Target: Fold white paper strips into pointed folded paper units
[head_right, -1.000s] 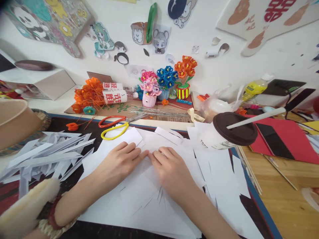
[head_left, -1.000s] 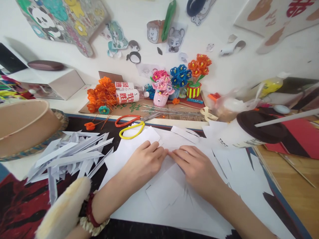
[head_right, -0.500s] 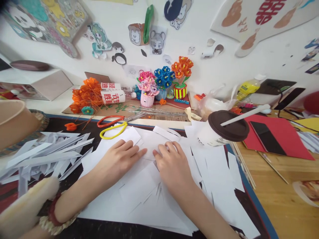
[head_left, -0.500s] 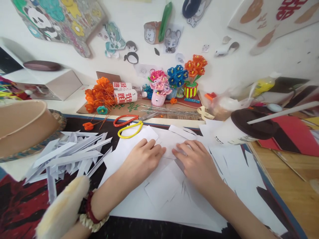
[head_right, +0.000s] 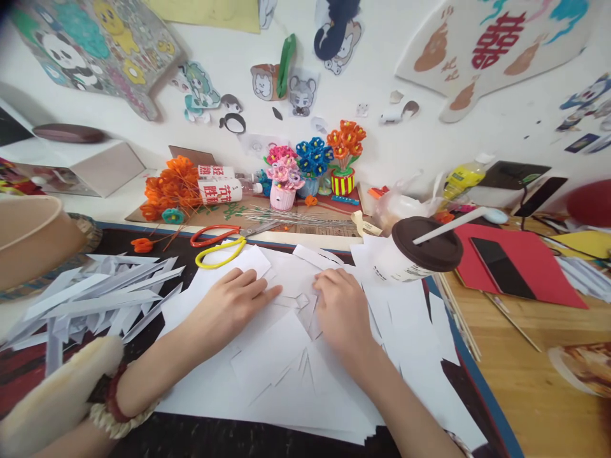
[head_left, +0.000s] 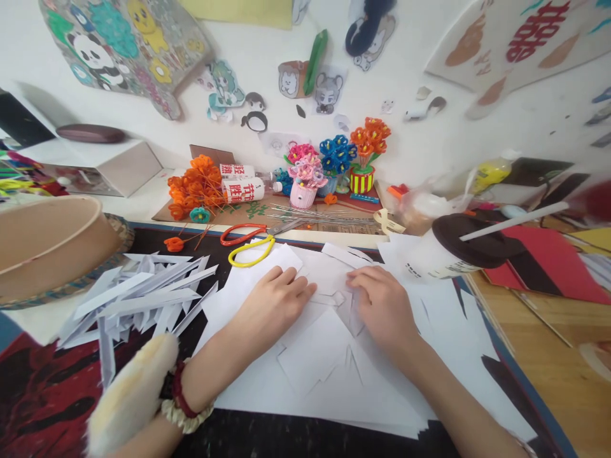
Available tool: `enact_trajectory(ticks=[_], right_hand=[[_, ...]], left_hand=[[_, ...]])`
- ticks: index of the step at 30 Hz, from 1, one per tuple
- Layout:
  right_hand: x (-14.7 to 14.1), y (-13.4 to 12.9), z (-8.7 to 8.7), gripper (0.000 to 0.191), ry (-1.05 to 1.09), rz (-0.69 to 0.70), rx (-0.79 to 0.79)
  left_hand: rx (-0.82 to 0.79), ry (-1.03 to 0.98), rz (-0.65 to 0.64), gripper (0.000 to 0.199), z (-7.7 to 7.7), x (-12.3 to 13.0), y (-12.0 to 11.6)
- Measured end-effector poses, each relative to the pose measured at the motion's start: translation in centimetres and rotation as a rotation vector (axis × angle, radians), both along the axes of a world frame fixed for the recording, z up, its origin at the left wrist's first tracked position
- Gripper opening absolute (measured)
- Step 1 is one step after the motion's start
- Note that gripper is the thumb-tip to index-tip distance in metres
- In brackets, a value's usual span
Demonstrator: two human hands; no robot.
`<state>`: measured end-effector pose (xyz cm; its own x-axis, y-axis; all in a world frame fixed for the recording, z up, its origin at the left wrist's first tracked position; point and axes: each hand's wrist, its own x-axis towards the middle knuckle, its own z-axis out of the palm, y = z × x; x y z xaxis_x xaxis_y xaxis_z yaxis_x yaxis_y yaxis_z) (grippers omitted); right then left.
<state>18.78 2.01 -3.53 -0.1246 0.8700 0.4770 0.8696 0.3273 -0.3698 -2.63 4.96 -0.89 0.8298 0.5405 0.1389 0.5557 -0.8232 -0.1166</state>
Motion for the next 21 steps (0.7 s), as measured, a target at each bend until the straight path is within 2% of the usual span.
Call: enact_trajectory(ticks=[3, 5, 7, 12, 17, 21], right_hand=[[-0.5, 0.2, 0.4, 0.022, 0.192, 0.043, -0.110], [-1.2, 0.2, 0.6, 0.011, 0.248, 0.092, -0.221], [-1.7, 0.2, 0.4, 0.009, 0.249, 0.131, -0.290], [-1.7, 0.8, -0.4, 0.012, 0.265, 0.153, -0.333], [-1.8, 1.1, -0.1, 0.011, 0.308, 0.189, -0.326], [-2.0, 0.9, 0.1, 0.008, 0.355, 0.256, -0.315]], left_hand=[[-0.001, -0.009, -0.012, 0.025, -0.2, 0.0, 0.1], [-0.021, -0.034, -0.014, 0.026, -0.4, -0.1, 0.1], [-0.060, -0.079, 0.008, 0.030, -0.5, -0.1, 0.2], [-0.204, -0.255, 0.113, 0.039, 0.0, -0.5, 0.1], [-0.343, -0.380, 0.120, 0.025, 0.6, -0.7, -0.1], [-0.389, -0.478, 0.166, 0.008, 0.1, 0.1, -0.3]])
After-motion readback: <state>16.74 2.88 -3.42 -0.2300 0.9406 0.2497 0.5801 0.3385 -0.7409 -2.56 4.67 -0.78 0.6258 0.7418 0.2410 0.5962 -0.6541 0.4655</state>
